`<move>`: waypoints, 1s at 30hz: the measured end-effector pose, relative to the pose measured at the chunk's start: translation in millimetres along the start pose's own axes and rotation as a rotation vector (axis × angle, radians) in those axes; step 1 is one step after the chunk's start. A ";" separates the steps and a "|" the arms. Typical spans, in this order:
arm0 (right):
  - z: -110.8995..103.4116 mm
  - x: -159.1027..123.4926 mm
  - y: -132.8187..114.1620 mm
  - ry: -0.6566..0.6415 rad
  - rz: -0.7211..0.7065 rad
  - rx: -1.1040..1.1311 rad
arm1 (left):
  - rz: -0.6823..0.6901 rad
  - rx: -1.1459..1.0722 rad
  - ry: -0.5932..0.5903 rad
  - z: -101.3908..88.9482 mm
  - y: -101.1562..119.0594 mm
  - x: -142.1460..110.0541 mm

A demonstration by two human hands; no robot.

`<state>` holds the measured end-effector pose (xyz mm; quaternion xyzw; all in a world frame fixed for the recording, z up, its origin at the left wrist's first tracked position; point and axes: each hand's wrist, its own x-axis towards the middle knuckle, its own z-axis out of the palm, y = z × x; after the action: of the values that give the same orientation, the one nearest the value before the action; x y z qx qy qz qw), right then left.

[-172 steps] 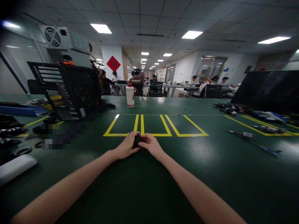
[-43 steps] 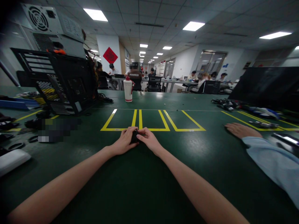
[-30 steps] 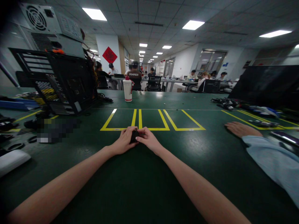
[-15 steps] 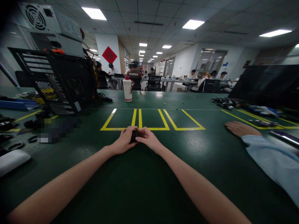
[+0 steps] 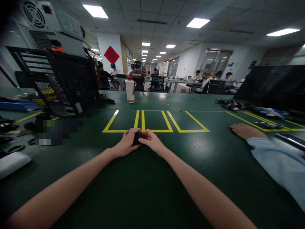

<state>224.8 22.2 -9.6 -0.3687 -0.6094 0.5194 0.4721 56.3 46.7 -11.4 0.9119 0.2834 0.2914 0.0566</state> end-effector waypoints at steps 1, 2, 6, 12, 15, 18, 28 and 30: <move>0.7 -0.5 -1.1 -0.005 -0.007 0.012 | 0.001 -0.002 -0.001 -0.5 0.2 0.0; 1.6 -1.0 -2.1 -0.002 -0.016 0.016 | 0.002 -0.004 -0.003 -1.1 0.4 -0.1; 4.4 -2.6 -4.4 0.039 -0.039 -0.022 | 0.004 -0.008 -0.004 -2.8 0.9 -0.2; 1.8 -1.4 -1.1 0.049 0.034 -0.051 | -0.003 -0.019 -0.003 -2.9 0.8 -0.4; 1.5 -1.1 -1.1 0.002 0.008 0.009 | -0.001 -0.021 -0.006 -3.1 1.0 -0.5; 2.9 -1.8 -2.0 0.012 -0.012 0.023 | -0.001 -0.017 -0.004 -2.5 0.8 -0.6; 1.3 0.2 1.3 0.037 0.008 -0.030 | -0.009 -0.012 0.006 0.0 -0.6 -0.1; 1.4 -0.9 -0.7 -0.001 -0.006 0.014 | -0.007 -0.016 0.003 -0.7 0.0 -0.1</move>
<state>223.7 20.8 -9.1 -0.3633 -0.6070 0.5223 0.4762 55.9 46.6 -10.9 0.9100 0.2845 0.2947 0.0648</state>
